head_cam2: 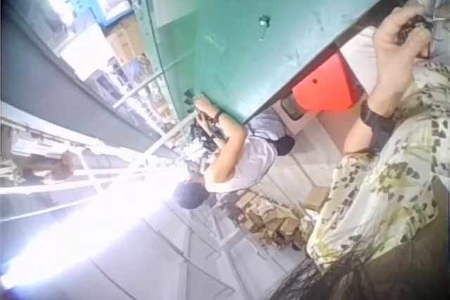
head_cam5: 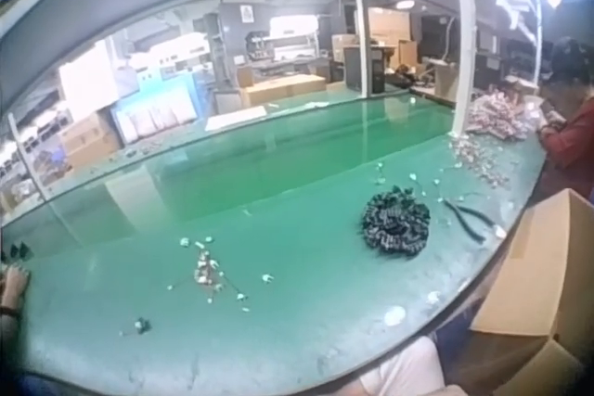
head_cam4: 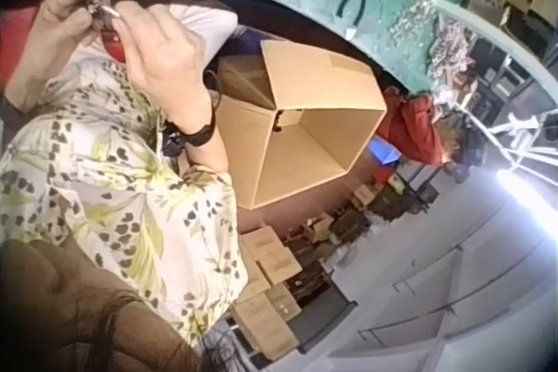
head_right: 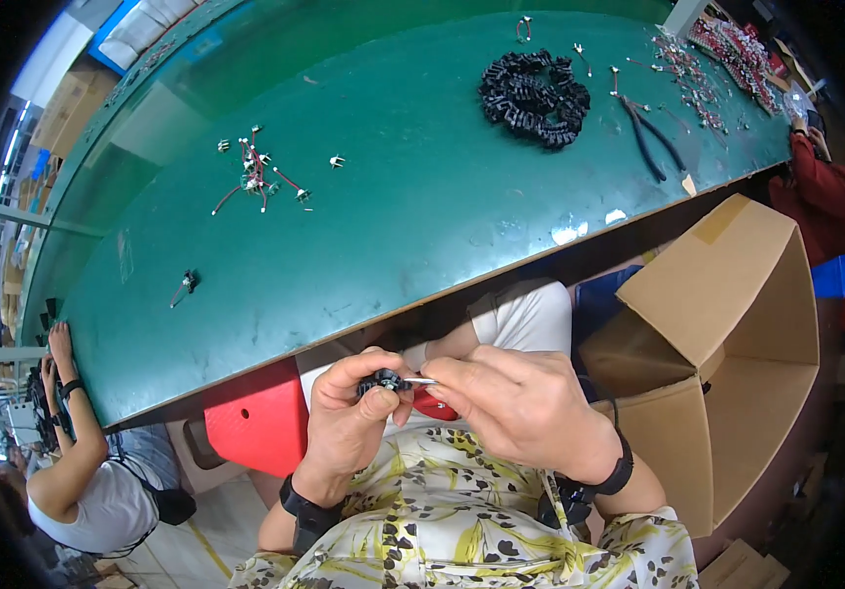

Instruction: Manually assemble small electronic components and wiring harnesses on a production line.

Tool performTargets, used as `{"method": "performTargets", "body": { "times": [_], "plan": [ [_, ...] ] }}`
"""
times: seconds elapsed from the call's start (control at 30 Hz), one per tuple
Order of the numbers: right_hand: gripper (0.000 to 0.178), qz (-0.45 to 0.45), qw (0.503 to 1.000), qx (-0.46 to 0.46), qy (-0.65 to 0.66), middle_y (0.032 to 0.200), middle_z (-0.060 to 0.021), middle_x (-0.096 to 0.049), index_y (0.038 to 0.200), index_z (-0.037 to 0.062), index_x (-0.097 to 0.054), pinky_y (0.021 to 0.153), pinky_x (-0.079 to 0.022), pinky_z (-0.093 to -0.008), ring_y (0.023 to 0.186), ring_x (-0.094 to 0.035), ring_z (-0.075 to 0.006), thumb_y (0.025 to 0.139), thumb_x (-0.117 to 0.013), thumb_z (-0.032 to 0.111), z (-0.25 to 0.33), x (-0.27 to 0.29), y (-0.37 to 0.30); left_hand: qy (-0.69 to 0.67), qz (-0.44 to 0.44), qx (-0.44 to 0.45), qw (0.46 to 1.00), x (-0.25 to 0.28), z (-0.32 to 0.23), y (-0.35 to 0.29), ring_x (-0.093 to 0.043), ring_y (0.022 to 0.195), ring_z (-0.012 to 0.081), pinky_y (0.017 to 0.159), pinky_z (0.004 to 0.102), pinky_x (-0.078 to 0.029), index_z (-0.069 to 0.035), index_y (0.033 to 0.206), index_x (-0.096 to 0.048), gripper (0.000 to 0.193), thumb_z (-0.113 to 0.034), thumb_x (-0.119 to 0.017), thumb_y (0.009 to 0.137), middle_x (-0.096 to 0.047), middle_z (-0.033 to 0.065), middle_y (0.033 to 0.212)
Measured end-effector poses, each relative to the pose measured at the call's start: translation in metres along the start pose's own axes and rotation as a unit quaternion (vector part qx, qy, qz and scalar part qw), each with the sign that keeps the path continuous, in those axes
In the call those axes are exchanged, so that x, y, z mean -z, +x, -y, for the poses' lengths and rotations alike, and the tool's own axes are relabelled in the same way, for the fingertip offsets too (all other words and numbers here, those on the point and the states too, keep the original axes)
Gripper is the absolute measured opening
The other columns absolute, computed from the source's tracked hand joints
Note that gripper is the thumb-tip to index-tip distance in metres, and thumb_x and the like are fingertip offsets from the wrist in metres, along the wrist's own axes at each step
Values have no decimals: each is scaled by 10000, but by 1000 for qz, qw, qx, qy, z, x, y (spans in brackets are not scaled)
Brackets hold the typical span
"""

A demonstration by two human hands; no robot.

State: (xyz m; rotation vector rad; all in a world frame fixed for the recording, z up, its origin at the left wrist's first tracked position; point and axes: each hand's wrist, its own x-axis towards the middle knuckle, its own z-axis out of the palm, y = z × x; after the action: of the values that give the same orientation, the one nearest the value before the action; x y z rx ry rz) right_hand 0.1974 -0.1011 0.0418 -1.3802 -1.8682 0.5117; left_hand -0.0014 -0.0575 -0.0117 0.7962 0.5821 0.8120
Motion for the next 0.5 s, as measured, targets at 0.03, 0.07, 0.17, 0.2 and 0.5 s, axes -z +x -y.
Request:
{"method": "performTargets", "body": {
  "times": [0.03,0.07,0.17,0.2,0.5],
  "plan": [
    [230,-1,1000,-2,1,732,-65,-602,1005,33,-672,487,-479,-303,566,-603,-199,778,-709,45,1,-1,1,5,-6,-13,1000,0,1,0,-595,783,156,607,269,-492,-43,1167,-640,336,-145,-718,856,-645,99,952],
    [231,2,1000,7,-10,715,-55,-588,992,32,-675,475,-474,-302,555,-598,-193,764,-711,41,2,-1,3,5,-6,-11,1000,0,1,0,-595,783,156,607,269,-492,-43,1167,-640,336,-145,-718,856,-645,99,952],
    [241,8,999,15,-32,680,-38,-553,977,31,-680,456,-465,-299,537,-586,-179,739,-715,33,2,-2,4,13,-11,-14,1000,0,0,2,-600,783,157,617,272,-504,-41,1148,-650,332,-132,-733,839,-635,94,940],
    [251,11,999,16,-45,662,-33,-533,976,32,-680,450,-462,-297,529,-580,-172,728,-717,29,2,-3,5,32,-7,-21,999,0,0,3,-601,785,155,622,271,-509,-38,1141,-653,333,-121,-739,830,-634,95,941],
    [235,-7,1000,1,-27,652,-40,-524,998,27,-672,446,-455,-303,516,-569,-175,766,-710,25,3,-8,6,81,-4,-67,994,-1,1,6,-612,901,114,778,220,-508,-17,1111,-673,285,11,-709,830,-640,62,1009]
  ]
}}
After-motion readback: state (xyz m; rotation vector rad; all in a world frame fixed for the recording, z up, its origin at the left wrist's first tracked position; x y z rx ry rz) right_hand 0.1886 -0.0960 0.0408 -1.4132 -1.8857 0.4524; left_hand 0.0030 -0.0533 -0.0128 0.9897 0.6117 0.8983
